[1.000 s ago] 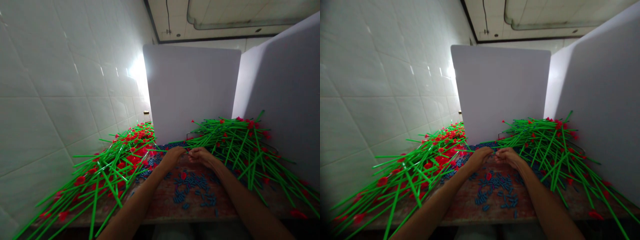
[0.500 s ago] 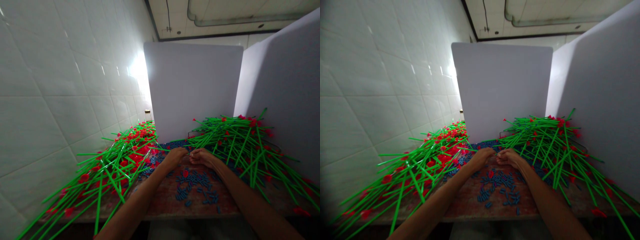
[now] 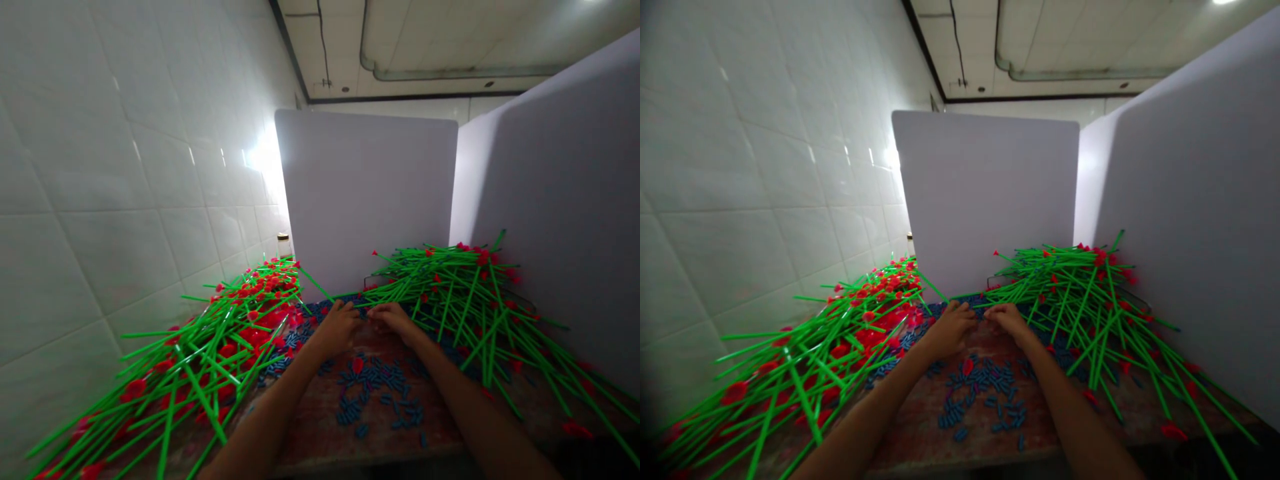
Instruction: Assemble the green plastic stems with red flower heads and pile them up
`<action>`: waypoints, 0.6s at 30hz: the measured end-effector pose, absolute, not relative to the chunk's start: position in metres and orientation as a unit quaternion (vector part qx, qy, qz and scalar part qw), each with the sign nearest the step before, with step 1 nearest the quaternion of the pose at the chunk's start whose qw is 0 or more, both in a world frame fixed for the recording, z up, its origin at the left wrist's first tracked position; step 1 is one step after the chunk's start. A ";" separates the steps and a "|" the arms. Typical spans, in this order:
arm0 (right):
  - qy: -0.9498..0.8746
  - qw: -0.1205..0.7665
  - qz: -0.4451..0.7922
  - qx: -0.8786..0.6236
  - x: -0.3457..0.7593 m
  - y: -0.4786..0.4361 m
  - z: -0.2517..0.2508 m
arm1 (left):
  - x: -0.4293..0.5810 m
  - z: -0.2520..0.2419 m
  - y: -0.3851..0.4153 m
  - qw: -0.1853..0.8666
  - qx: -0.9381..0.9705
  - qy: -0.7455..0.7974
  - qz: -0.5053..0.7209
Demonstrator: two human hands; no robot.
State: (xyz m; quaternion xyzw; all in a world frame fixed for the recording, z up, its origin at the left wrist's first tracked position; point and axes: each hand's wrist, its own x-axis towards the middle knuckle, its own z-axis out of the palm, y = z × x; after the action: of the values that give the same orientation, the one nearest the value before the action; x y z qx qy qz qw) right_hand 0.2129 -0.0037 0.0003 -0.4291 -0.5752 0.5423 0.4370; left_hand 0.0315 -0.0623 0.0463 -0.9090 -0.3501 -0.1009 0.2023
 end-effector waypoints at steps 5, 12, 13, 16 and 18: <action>-0.611 0.512 0.511 -0.320 0.202 -0.005 0.004 | 0.041 0.039 -0.065 0.200 -0.923 -0.315 -0.090; -0.630 0.485 0.543 -0.270 0.190 -0.014 0.006 | 0.043 0.037 -0.063 0.184 -0.930 -0.299 -0.107; -0.628 0.486 0.551 -0.257 0.189 -0.014 0.005 | 0.043 0.037 -0.062 0.186 -0.931 -0.296 -0.106; -0.605 0.508 0.572 -0.218 0.186 -0.011 0.003 | 0.044 0.037 -0.061 0.195 -0.932 -0.289 -0.099; -0.600 0.510 0.581 -0.209 0.186 -0.009 0.004 | 0.045 0.036 -0.061 0.199 -0.932 -0.287 -0.092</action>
State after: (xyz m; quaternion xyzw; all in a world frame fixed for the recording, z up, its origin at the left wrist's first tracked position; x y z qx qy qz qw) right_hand 0.1855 -0.0093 0.0040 -0.2092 -0.5995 0.5806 0.5097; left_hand 0.0453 -0.0609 0.0361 -0.9325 -0.2871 -0.0923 0.1988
